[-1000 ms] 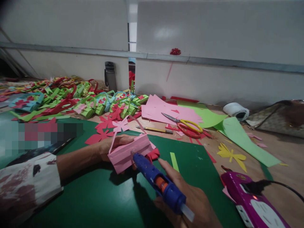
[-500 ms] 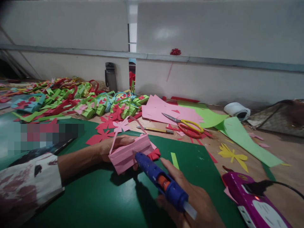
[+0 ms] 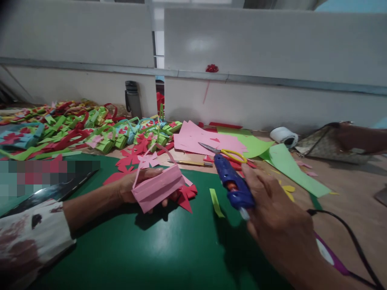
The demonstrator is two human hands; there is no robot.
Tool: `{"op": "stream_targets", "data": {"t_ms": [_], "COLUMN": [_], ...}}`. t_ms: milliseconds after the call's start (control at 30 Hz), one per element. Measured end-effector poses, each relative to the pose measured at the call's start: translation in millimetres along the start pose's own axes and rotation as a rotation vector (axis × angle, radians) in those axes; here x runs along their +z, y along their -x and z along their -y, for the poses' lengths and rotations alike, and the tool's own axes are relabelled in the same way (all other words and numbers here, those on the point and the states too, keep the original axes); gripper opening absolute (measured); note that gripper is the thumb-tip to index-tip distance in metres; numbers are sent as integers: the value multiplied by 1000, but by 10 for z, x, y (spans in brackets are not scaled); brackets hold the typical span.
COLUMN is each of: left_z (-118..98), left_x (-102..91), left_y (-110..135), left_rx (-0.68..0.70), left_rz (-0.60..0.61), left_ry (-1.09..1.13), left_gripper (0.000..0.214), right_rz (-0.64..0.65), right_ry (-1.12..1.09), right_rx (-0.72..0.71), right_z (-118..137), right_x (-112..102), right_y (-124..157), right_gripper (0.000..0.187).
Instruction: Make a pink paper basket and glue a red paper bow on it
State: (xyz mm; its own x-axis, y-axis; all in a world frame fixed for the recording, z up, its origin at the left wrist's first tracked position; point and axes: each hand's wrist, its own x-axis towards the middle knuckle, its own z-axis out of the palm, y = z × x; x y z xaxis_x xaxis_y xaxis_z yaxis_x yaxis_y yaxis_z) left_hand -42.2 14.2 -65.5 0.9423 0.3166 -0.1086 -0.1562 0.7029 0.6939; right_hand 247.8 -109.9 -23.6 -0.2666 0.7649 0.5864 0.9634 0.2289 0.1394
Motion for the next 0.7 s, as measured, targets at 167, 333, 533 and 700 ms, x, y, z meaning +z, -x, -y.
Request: {"op": "stream_targets", "data": {"t_ms": [167, 333, 533, 700], "left_z": [-103, -130, -139, -104], "left_x": [65, 111, 95, 24], "left_y": [116, 149, 122, 79], "left_rx": [113, 178, 179, 217], "left_rz": [-68, -176, -189, -211], "left_ry": [-21, -77, -80, -37], "left_gripper": [50, 48, 43, 39], "right_rz": [115, 232, 425, 599], "right_ry": [572, 607, 137, -426], "right_rx": [-145, -151, -10, 266], "right_z": [-167, -180, -173, 174], "right_x": [249, 418, 182, 111], "right_y": [-22, 6, -103, -461], "right_gripper": [47, 48, 48, 28]}}
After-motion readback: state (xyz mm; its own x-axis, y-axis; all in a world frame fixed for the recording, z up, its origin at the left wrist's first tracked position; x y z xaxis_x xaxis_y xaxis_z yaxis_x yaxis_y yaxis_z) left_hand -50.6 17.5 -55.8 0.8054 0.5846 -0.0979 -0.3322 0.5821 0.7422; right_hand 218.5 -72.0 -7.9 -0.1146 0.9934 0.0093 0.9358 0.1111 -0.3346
